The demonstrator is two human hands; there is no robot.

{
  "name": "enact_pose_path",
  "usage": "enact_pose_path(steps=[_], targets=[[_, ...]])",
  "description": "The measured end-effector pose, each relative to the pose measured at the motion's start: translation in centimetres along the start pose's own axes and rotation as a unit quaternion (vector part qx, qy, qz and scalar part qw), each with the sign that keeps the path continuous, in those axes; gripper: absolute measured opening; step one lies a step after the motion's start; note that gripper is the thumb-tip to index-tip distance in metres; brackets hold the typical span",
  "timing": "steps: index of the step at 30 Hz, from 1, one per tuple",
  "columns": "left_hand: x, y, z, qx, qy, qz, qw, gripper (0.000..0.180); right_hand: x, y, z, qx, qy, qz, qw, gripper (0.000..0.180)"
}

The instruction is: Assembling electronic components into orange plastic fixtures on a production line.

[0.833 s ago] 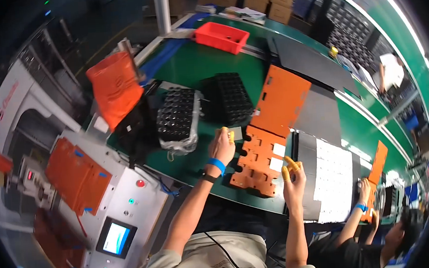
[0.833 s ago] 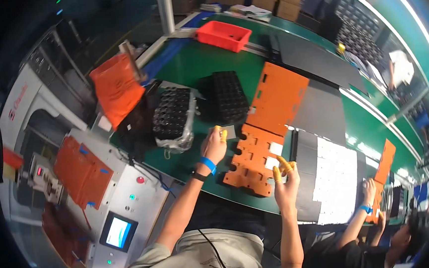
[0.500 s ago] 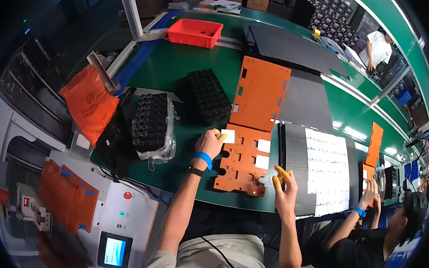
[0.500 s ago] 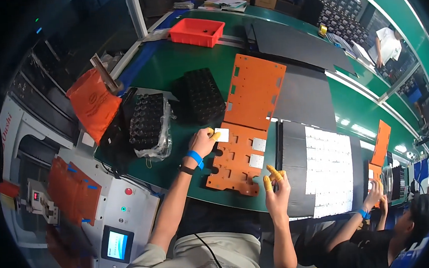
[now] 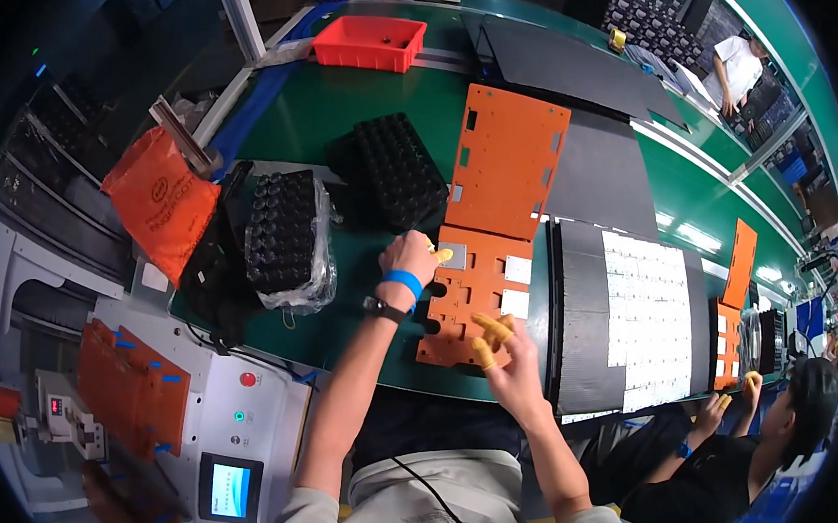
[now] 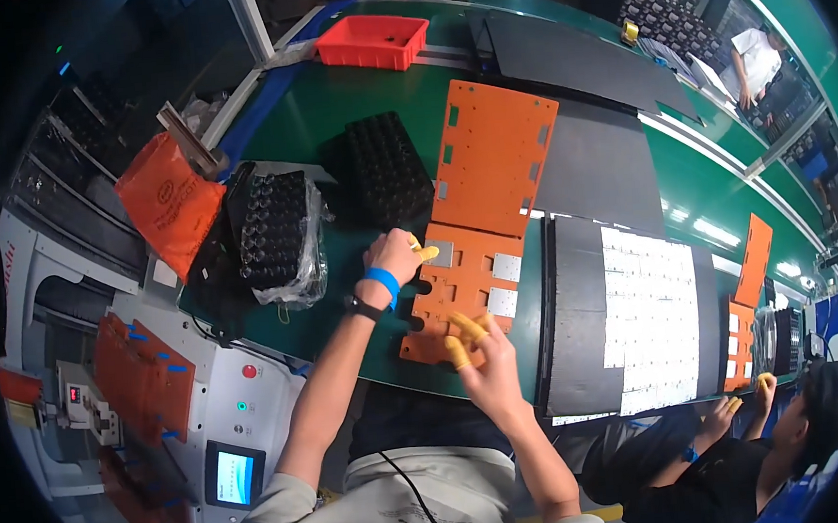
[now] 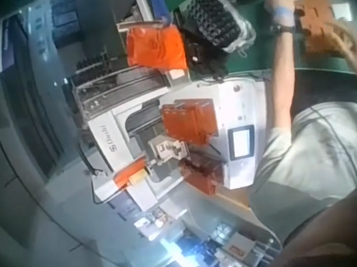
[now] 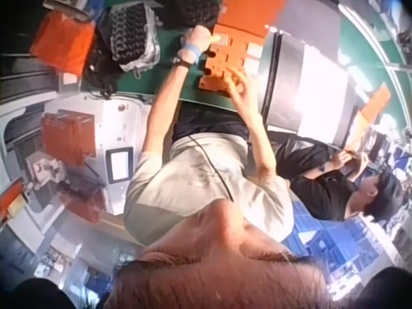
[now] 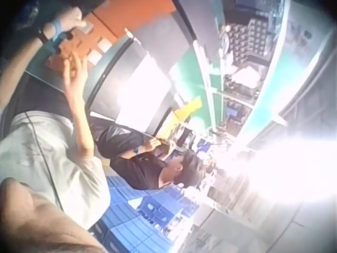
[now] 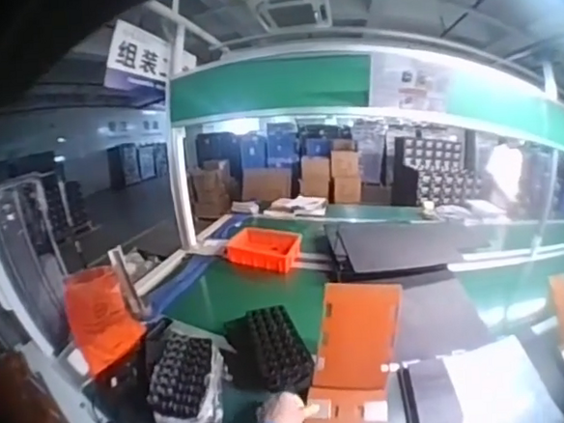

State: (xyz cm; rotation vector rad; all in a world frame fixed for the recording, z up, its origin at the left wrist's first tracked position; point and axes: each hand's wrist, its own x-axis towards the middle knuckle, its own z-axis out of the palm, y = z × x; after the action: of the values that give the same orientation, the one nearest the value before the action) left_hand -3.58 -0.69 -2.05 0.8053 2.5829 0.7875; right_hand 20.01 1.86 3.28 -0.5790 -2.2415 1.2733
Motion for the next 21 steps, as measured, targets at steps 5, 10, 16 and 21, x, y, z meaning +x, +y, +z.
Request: enact_pose_path(steps=[5, 10, 16, 21], targets=[[1.0, -1.1, 0.0, -0.092, -0.069, -0.021, 0.993, 0.034, 2.4, -1.6, 1.0, -0.045, -0.042, -0.055, 0.997, 0.036], [5.1, -3.6, 1.3, -0.083, -0.147, 0.032, 0.985, 0.034, 2.5, -1.6, 0.1, -0.035, -0.041, -0.069, 0.996, 0.035], [3.6, -1.0, -0.5, -0.044, -0.159, 0.006, 0.986, 0.039, 1.3, -0.2, -1.4, -0.054, -0.029, 0.041, 0.997, 0.029], [2.1, -2.9, 0.8, -0.103, -0.112, -0.007, 0.988, 0.04, 5.5, 3.3, 2.5, -0.198, -0.031, -0.124, 0.972, 0.039]])
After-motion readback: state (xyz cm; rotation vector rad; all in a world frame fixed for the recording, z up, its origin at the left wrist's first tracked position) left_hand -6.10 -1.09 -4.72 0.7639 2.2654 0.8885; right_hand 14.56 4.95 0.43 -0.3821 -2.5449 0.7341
